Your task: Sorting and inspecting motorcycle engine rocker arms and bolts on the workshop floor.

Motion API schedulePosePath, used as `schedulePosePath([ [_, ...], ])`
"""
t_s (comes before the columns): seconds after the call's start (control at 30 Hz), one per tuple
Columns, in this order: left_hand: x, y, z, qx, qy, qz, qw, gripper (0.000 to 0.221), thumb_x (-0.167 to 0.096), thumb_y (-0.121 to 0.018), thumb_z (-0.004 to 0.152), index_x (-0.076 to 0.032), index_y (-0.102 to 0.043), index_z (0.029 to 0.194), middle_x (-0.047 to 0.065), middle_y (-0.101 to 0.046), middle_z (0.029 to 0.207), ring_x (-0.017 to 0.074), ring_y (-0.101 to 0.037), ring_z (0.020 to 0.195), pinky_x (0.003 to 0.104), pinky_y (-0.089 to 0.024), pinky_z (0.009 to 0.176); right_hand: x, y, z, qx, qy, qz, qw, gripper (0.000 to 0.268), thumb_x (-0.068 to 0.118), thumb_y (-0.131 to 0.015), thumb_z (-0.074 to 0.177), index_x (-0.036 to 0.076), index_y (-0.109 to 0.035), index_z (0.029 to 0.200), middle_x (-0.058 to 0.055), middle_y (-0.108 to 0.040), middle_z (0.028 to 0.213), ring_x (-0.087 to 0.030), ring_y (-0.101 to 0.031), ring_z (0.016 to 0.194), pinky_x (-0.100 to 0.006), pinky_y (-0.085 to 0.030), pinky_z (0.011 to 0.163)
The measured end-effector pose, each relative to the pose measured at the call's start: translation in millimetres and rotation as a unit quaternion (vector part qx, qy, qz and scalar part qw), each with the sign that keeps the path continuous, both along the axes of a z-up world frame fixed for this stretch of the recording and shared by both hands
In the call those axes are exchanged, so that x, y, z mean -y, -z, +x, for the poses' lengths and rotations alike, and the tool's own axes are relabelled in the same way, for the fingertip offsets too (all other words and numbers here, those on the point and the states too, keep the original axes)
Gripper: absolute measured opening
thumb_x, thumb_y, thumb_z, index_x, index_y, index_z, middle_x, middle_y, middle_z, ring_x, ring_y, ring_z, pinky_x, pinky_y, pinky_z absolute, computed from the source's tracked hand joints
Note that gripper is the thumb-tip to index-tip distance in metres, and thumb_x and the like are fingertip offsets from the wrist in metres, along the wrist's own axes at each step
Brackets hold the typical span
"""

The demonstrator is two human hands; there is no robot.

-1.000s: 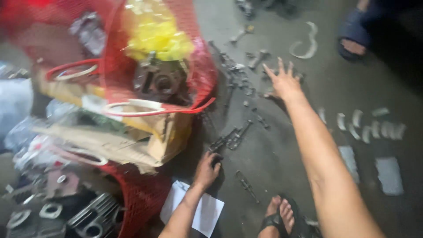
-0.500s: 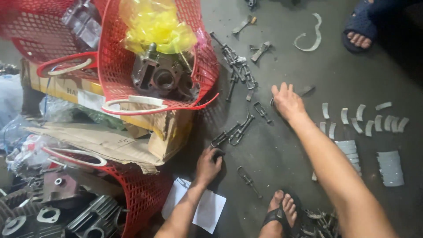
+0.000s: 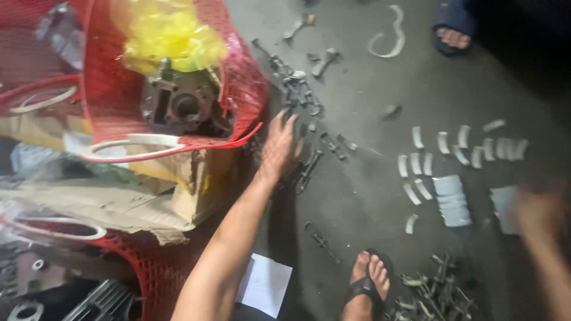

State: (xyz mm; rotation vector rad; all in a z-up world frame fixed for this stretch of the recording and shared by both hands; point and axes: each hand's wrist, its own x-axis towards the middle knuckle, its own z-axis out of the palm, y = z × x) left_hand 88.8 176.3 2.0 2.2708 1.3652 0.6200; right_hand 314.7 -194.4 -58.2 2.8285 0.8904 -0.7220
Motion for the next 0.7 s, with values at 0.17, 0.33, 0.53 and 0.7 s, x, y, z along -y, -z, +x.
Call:
schedulePosePath([
  [0.17, -74, 24, 44, -0.072, -0.007, 0.024, 0.997, 0.098, -0.033, -0.088, 0.078, -0.004, -0.031, 0.152, 0.031, -0.017, 0.159, 0.0561, -0.026, 0.145, 0.055, -0.033, 0.120, 57, 34, -82, 0.061, -0.013, -0.183, 0.981, 0.046, 0.051, -0.030, 0.119, 0.023, -0.055, 0.146, 0.002, -0.061, 0.149, -0.019, -0.054, 0.141, -0.037, -0.043, 0.114],
  [0.33, -119, 6, 75, -0.132, -0.101, -0.067, 0.984, 0.116, -0.046, -0.090, 0.074, -0.019, -0.016, 0.160, 0.028, 0.001, 0.164, 0.0619, -0.014, 0.145, 0.060, -0.034, 0.117, 83, 93, -126, 0.185, -0.116, -0.132, 0.967, 0.050, 0.049, -0.035, 0.114, 0.026, -0.051, 0.156, 0.002, -0.043, 0.165, -0.017, -0.039, 0.153, -0.038, -0.031, 0.129],
  [0.53, -166, 14, 103, -0.141, -0.144, -0.081, 0.976, 0.124, -0.056, -0.090, 0.070, -0.032, -0.010, 0.161, 0.020, 0.005, 0.168, 0.0596, -0.003, 0.151, 0.077, -0.032, 0.107, 187, 167, -36, 0.526, -0.328, -0.045, 0.783, 0.065, 0.059, -0.031, 0.112, 0.019, -0.029, 0.163, -0.006, -0.030, 0.173, -0.024, -0.034, 0.154, -0.040, -0.027, 0.127],
  [0.7, -187, 7, 118, -0.220, -0.155, -0.095, 0.958, 0.120, -0.075, -0.081, 0.072, -0.038, -0.010, 0.161, 0.014, 0.007, 0.166, 0.0577, 0.001, 0.150, 0.088, -0.020, 0.105, -13, -5, 228, 0.379, -0.331, 0.147, 0.851, 0.047, 0.033, -0.053, 0.105, 0.006, -0.046, 0.144, -0.018, -0.042, 0.152, -0.034, -0.046, 0.135, -0.045, -0.041, 0.113],
])
